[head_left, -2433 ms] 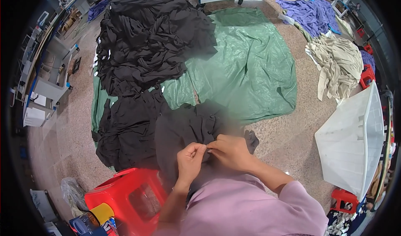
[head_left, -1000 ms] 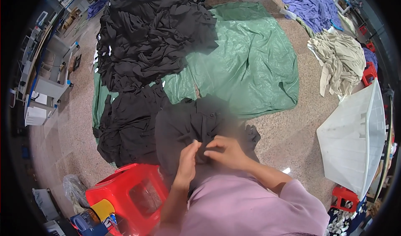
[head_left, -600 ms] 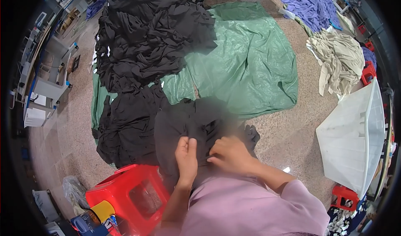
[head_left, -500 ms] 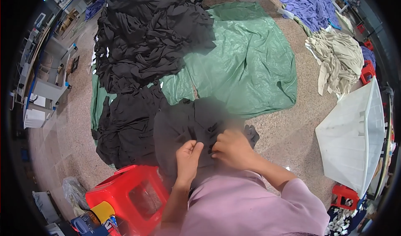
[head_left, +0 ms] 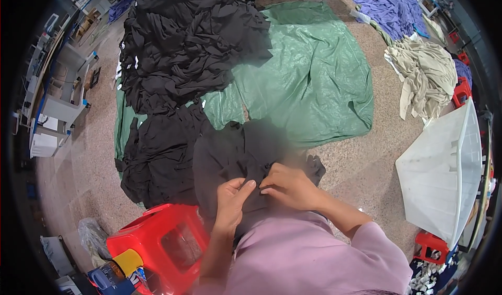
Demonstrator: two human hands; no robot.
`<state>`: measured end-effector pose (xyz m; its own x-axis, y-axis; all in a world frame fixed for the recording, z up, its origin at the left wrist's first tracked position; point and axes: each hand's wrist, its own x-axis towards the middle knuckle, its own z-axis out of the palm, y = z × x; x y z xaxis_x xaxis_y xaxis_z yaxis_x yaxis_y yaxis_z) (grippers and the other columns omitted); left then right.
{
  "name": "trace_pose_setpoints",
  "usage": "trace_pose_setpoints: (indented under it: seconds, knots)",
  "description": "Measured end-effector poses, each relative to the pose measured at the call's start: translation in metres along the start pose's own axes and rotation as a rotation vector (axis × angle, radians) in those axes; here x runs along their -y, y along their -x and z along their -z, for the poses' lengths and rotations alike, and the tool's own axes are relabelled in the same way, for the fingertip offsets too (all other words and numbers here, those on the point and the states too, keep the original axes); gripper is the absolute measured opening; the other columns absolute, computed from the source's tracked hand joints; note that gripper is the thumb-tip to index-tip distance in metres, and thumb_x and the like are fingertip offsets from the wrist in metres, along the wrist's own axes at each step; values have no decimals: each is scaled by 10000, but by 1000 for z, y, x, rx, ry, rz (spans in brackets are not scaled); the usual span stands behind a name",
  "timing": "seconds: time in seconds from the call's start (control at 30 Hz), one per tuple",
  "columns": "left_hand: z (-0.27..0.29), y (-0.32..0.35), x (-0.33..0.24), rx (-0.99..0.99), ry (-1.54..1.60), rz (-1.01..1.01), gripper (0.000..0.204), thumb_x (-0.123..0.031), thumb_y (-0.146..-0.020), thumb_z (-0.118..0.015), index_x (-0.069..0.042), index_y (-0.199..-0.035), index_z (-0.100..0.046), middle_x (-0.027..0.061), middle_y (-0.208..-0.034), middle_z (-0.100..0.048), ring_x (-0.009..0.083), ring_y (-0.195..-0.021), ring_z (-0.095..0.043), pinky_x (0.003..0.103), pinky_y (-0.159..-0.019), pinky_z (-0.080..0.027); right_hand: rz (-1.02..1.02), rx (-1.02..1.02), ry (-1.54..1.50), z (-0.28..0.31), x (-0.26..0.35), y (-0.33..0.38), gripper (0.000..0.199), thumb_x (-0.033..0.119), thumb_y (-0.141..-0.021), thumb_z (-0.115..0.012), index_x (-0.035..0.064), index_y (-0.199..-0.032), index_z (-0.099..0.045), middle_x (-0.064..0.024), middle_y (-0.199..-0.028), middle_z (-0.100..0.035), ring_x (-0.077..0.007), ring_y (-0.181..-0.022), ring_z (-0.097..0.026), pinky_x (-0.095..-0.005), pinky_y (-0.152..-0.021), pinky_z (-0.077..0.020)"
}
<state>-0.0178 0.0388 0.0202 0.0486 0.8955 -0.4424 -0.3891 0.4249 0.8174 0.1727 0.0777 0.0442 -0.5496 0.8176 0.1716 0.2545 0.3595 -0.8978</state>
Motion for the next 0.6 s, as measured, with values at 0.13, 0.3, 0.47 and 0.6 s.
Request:
trace_pose_setpoints:
  seconds: [0.13,0.3,0.47,0.6]
  knots:
    - [-2,0,-1,18,-43,17,77,-42,-880,-651,-9,-814,-671,-49,-766,-607,5,-673,-501,170,-600,-376,-14,-29,7,-2,-3,1,191,25,-758,-711,60,-934,-644,-97,-837,-563,-286,-760,-577,-369,-638,-474]
    - [1,2,1,48,-169,-16,113,-35,-887,-627,-6,-781,-651,-68,-730,-557,-5,-658,-459,174,-558,-339,153,-126,95,-10,-6,2,162,17,-774,-700,23,-919,-629,-100,-812,-529,-271,-690,-561,-349,-597,-459]
    - [3,6,9,46,-538,-220,112,-36,-890,-605,41,-809,-614,-20,-699,-491,24,-630,-433,197,-546,-340,145,-126,64,-16,-13,5,156,14,-775,-700,20,-917,-636,-99,-804,-534,-264,-692,-562,-346,-595,-456]
    - [1,8,14,35,-432,-357,97,-42,-879,-625,39,-826,-622,2,-714,-503,48,-650,-458,210,-563,-367,-16,-83,-28,-17,-13,5,157,41,-747,-724,42,-892,-664,-92,-803,-574,-262,-729,-574,-345,-621,-472]
